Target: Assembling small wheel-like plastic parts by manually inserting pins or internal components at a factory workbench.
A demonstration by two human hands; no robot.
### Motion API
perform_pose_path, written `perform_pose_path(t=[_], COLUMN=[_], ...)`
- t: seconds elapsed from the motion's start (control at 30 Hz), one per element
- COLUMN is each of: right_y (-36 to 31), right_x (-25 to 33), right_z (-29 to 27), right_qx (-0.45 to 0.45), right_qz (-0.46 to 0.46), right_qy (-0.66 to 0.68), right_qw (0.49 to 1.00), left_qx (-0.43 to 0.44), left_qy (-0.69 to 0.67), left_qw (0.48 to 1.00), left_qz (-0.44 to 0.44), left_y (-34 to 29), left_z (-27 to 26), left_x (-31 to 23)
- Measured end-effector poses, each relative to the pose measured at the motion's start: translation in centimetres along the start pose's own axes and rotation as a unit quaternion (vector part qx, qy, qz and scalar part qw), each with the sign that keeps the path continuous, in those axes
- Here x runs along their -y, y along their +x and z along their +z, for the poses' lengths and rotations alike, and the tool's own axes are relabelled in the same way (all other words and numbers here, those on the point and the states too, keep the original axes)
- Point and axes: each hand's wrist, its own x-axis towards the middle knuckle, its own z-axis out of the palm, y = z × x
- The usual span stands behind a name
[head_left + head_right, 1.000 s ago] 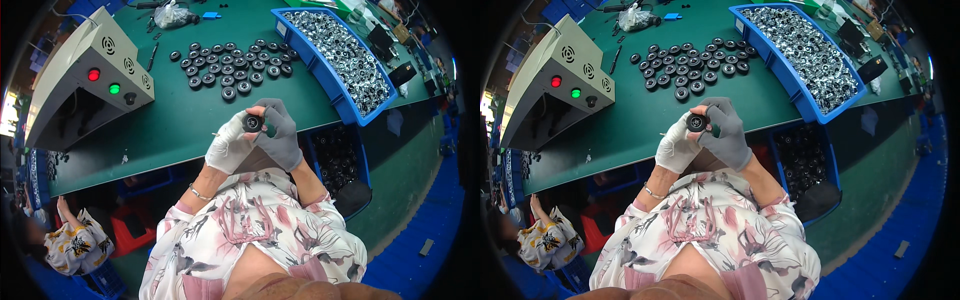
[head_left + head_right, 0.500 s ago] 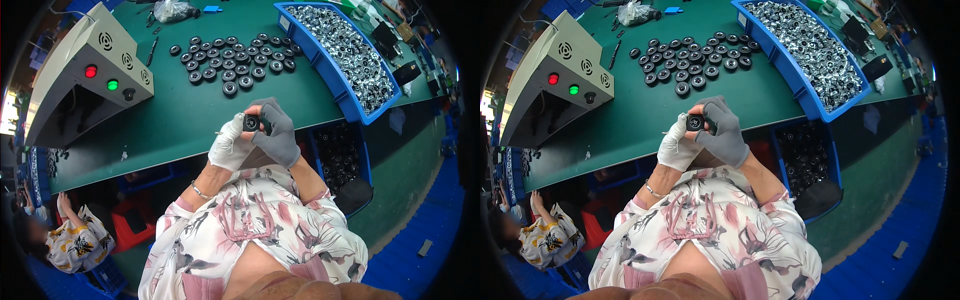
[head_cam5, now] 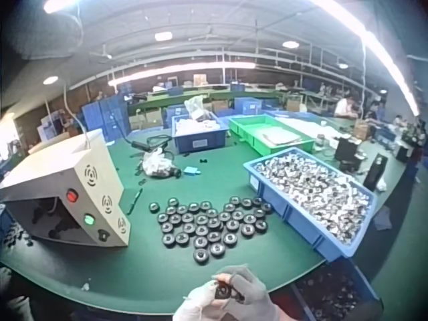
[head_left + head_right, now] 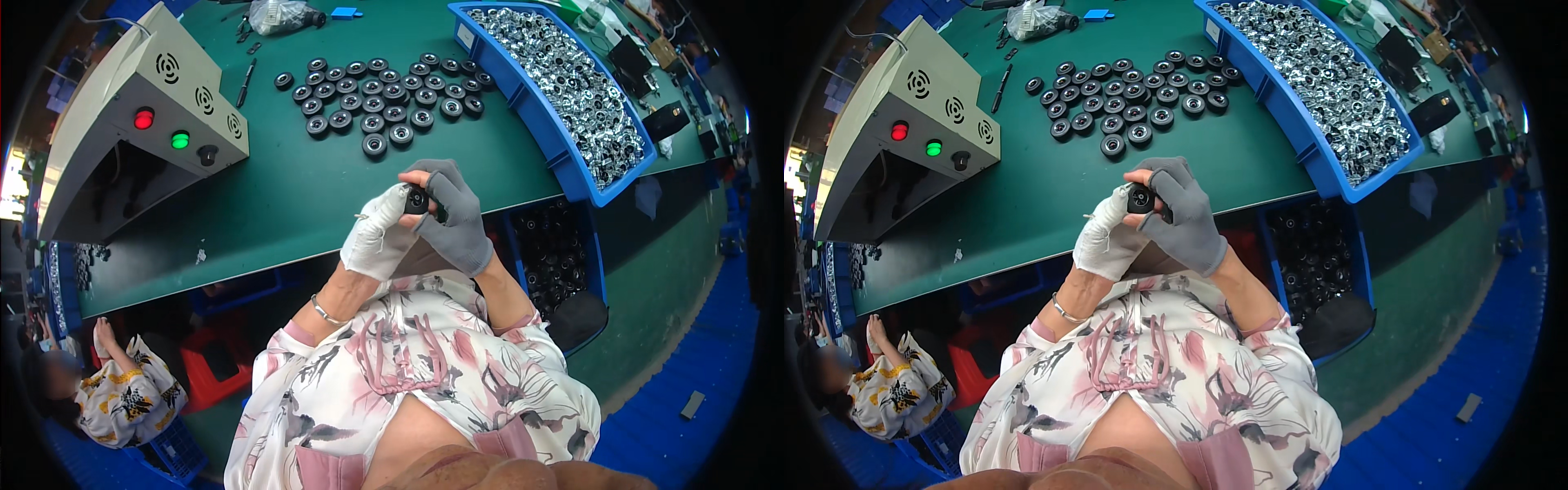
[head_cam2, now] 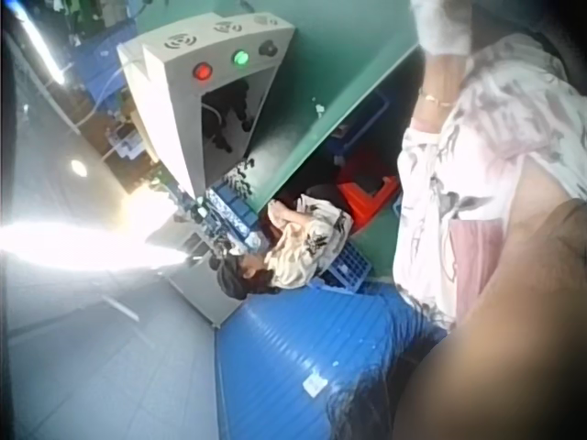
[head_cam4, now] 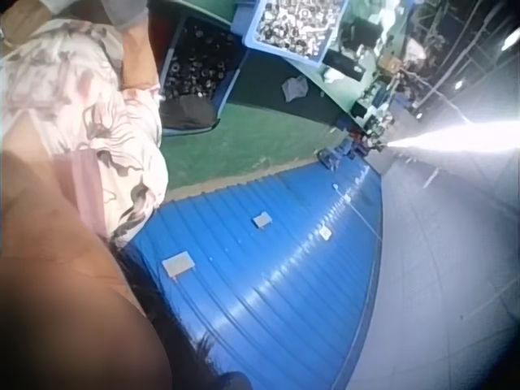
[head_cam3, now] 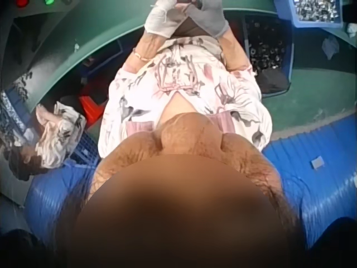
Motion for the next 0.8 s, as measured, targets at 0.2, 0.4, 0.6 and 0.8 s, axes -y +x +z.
perform_pose_path(t=[0.2,0.4,0.6,0.8], right_y=[0.1,0.0,0.2,-0.4], right_x=[-0.1,-1.1,0.4,-0.6], right_z=[-1.5,-1.9,-1.5,-0.4], right_qx=[0.066,0.061,0.017,-0.022], right_qz=[0.011,0.023,0.247,0.209], right_qy=[-0.003,0.106,0.268,0.212], right_qw=[0.998,0.992,0.931,0.954], left_qx=[0.018,-0.017,-0.052,-0.113], left_qy=[0.116,0.026,0.058,0.158], left_qw=[0.993,0.999,0.995,0.969], left_qz=[-0.002,-0.006,0.064,0.154], left_y=[0.0,-0.2,-0.2,-0.5], left_z=[0.5,1.3,0.8,1.4], left_x=[-0.9,-0.6,0.9,0.6])
